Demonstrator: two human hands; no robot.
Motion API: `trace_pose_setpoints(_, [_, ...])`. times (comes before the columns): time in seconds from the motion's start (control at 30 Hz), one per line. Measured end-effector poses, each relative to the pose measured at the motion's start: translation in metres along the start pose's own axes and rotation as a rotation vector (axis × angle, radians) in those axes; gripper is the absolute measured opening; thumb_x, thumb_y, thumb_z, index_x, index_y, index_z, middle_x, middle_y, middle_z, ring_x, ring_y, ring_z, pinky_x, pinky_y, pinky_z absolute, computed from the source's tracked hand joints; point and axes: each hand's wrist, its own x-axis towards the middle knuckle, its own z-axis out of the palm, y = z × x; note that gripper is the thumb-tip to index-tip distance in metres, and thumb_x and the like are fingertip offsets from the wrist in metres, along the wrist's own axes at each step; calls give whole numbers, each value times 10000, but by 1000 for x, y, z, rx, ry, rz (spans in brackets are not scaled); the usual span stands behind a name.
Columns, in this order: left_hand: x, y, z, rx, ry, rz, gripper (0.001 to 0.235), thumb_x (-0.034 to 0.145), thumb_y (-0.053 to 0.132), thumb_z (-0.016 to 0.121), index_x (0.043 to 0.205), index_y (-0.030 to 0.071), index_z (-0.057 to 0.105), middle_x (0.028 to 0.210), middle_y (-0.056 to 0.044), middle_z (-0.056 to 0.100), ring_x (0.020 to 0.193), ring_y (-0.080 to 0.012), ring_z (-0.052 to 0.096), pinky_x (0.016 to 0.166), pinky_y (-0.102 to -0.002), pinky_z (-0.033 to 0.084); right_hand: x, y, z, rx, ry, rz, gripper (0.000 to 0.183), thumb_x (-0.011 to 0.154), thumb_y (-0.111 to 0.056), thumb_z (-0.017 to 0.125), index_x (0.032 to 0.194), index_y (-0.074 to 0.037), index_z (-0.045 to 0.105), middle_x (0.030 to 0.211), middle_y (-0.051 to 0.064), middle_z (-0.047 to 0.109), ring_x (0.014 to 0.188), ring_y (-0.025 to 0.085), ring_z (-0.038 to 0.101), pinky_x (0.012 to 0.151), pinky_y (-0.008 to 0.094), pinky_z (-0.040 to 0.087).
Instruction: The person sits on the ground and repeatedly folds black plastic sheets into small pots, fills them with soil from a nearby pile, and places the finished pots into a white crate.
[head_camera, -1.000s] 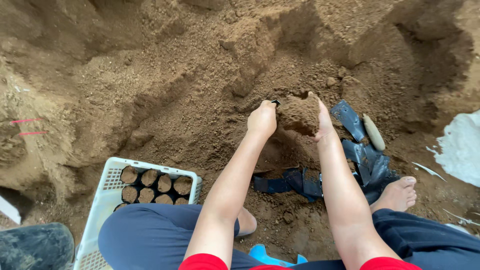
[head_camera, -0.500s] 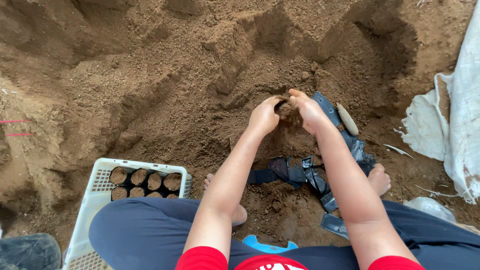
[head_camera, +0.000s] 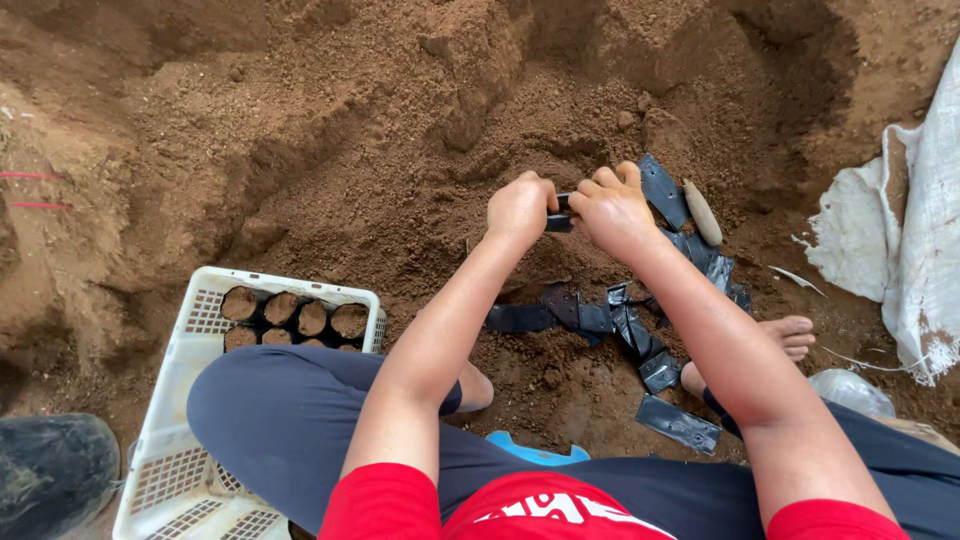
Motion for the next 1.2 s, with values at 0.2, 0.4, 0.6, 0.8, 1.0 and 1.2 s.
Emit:
trace_pose_setpoints(0.2, [-21, -26, -15, 123, -100, 252, 465, 810, -8, 659, 1227, 189, 724, 1544, 31, 493, 1081, -252, 701, 864, -418, 572, -10, -13, 20, 398, 143, -48, 170, 841, -228, 762, 939, -124, 669, 1039, 46, 641, 1089, 270, 575, 1015, 486, 334])
trace_pose_setpoints(0.4, [-48, -57, -14, -129, -31, 118, 547, 799, -70, 561, 1323, 56, 650, 1499, -19, 546, 1115, -296, 681, 940, -406, 549, -21, -63, 73, 1025, 323, 445, 117, 982, -147, 584, 1067, -67, 591, 1106, 108, 604, 1046, 290, 628, 950, 407, 512])
trace_pose_setpoints(0.6, [-58, -62, 0, -193, 224, 85, 453, 849, -54, 565, 1243, 99, 728, 1378, -51, 680, 976, -244, 765, 904, -346, 608, -36, -112, 128, 632, 179, -85, 425, 946, -197, 592, 1348, -62, 607, 1441, 227, 608, 1349, 429, 550, 1086, 526, 396])
trace_pose_setpoints(0.8, [-62, -52, 12, -615, -78, -127, 421, 934, -23, 519, 1323, 67, 652, 1428, -80, 617, 658, -169, 755, 712, -309, 625, -31, -23, 158, 876, 59, 626, 396, 1028, -243, 565, 1394, -97, 601, 1399, 176, 631, 1303, 355, 591, 1110, 448, 440])
trace_pose_setpoints(1.0, [-60, -55, 27, -718, -67, -210, 443, 956, 8, 496, 1364, 117, 630, 1440, -61, 617, 688, -169, 746, 707, -325, 614, -44, 32, 199, 375, 122, 443, 397, 987, -296, 633, 1325, -91, 668, 1378, 213, 614, 1211, 442, 558, 1010, 476, 454])
trace_pose_setpoints(1.2, [-62, -71, 27, -556, 214, -31, 288, 1028, 151, 600, 1268, 212, 749, 1409, -16, 663, 961, -164, 746, 811, -330, 614, -57, -11, 258, 436, -11, 719, 224, 1067, -326, 611, 1176, -152, 701, 1232, 158, 661, 1132, 408, 615, 975, 495, 500])
